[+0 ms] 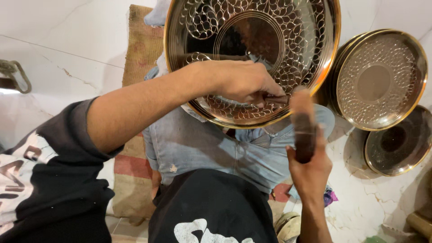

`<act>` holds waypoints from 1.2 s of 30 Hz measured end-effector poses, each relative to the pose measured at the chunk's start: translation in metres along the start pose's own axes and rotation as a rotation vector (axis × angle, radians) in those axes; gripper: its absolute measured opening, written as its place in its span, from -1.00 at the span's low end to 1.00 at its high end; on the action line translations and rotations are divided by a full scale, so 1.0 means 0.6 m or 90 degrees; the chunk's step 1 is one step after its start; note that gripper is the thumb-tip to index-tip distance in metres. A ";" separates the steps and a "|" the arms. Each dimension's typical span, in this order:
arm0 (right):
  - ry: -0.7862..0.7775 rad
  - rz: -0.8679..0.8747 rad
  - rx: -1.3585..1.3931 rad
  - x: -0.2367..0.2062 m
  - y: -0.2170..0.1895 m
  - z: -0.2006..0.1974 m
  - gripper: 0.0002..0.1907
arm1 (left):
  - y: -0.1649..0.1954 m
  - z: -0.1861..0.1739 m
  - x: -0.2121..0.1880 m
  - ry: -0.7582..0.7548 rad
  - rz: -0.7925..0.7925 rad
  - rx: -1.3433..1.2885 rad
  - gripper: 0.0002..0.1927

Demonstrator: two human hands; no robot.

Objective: The person sits cross-legged on the floor with a large decorative brass tray on their lap. They hold a small punch against the tray's embossed pattern with one hand and repeatedly strike it with a hammer held in the other hand, working across the tray's surface to shape the raised design.

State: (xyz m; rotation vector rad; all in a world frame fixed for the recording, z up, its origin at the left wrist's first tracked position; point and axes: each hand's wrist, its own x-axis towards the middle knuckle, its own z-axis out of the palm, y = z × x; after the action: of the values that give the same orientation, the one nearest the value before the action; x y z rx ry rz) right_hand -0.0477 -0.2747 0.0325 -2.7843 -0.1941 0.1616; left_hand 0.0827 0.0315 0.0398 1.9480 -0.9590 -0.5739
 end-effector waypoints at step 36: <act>0.028 -0.483 -0.110 0.280 -0.224 -0.237 -0.32 | 0.055 0.171 -0.036 0.980 -0.331 -0.031 -0.68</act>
State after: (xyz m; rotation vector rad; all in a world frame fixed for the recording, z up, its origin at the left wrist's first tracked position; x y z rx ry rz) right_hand 0.1218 -0.1706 0.1972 -2.6565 -1.2628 -0.1106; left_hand -0.0145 -0.0135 0.0150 1.8557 0.5256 0.6471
